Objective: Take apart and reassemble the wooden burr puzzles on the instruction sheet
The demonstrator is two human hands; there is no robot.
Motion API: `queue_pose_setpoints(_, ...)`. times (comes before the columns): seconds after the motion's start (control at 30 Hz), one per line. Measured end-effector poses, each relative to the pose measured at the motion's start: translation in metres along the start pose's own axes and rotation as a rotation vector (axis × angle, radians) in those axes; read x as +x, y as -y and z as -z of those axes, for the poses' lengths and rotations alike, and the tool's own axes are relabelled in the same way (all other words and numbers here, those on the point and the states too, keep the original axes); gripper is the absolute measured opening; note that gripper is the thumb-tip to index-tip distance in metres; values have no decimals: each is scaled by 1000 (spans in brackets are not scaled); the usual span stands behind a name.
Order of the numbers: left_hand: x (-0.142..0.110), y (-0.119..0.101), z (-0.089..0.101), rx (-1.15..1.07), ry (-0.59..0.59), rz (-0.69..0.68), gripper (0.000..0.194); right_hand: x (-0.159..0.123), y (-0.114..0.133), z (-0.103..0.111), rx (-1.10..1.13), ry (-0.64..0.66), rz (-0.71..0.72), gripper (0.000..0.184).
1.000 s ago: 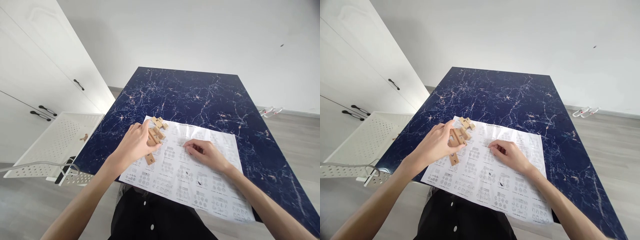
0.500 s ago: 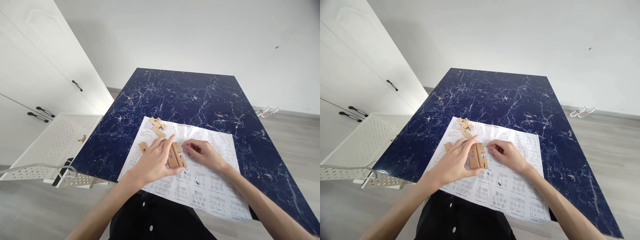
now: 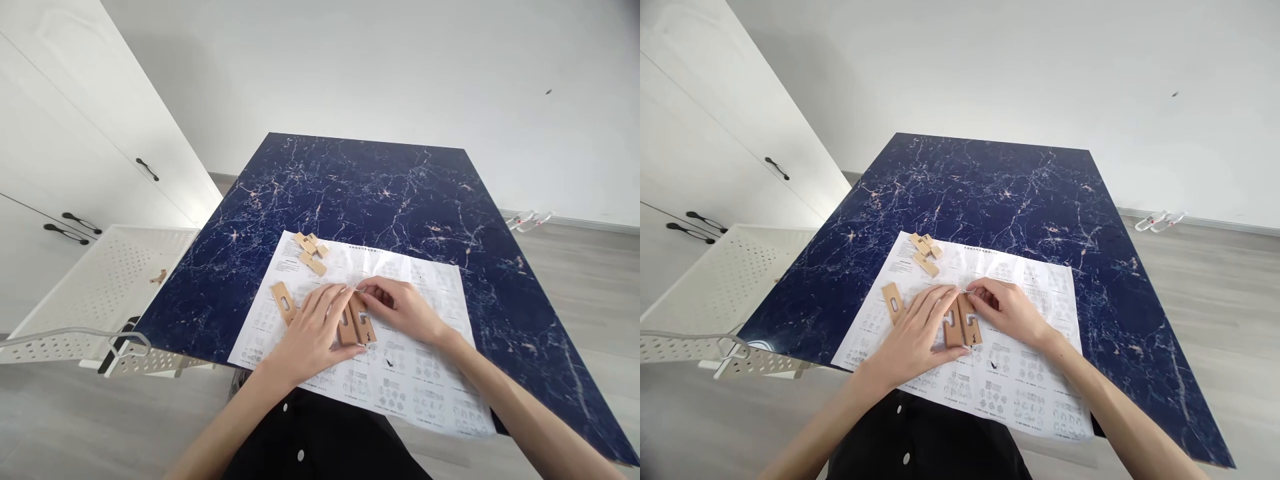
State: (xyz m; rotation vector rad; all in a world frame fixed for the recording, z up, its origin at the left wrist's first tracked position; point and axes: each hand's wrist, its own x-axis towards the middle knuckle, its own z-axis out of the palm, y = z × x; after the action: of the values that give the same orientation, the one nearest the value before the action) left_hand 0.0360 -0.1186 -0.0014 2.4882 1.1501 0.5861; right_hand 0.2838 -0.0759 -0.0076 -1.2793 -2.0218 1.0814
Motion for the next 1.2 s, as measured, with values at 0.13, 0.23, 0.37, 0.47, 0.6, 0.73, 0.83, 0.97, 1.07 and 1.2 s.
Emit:
queue_pose_setpoints(0.13, -12, 9, 17, -2, -90, 90, 68, 0, -3, -1, -41, -15, 22, 27)
queue_pose_setpoints(0.23, -23, 27, 30, 45, -160, 167, 51, 1, -4, -1, -70, -25, 36, 24)
queue_pose_setpoints(0.37, -34, 50, 39, 111, -154, 205, 34, 1, -3, -1, -87, -31, 61, 23)
queue_pose_setpoints(0.47, -33, 58, 38, 137, -146, 228, 15, 0, -3, -1, -101, -30, 113, 22)
queue_pose_setpoints(0.6, -25, 57, 34, 174, -166, 255, 16, -2, -4, -2, -168, -27, 251, 22)
queue_pose_setpoints(0.73, -23, 56, 32, 187, -185, 299, 25, -2, -7, -4, -230, -27, 360, 23)
queue_pose_setpoints(0.83, -24, 56, 32, 180, -204, 318, 30, -2, -7, -5, -226, -47, 363, 20)
queue_pose_setpoints(0.97, -25, 55, 32, 195, -216, 327, 31, -3, -6, -7, -199, -97, 337, 23)
queue_pose_setpoints(1.07, -26, 55, 31, 230, -234, 338, 32, -4, -5, -7, -200, -130, 313, 24)
queue_pose_setpoints(1.2, -28, 54, 30, 257, -245, 342, 36, -4, -6, -7, -198, -143, 283, 25)
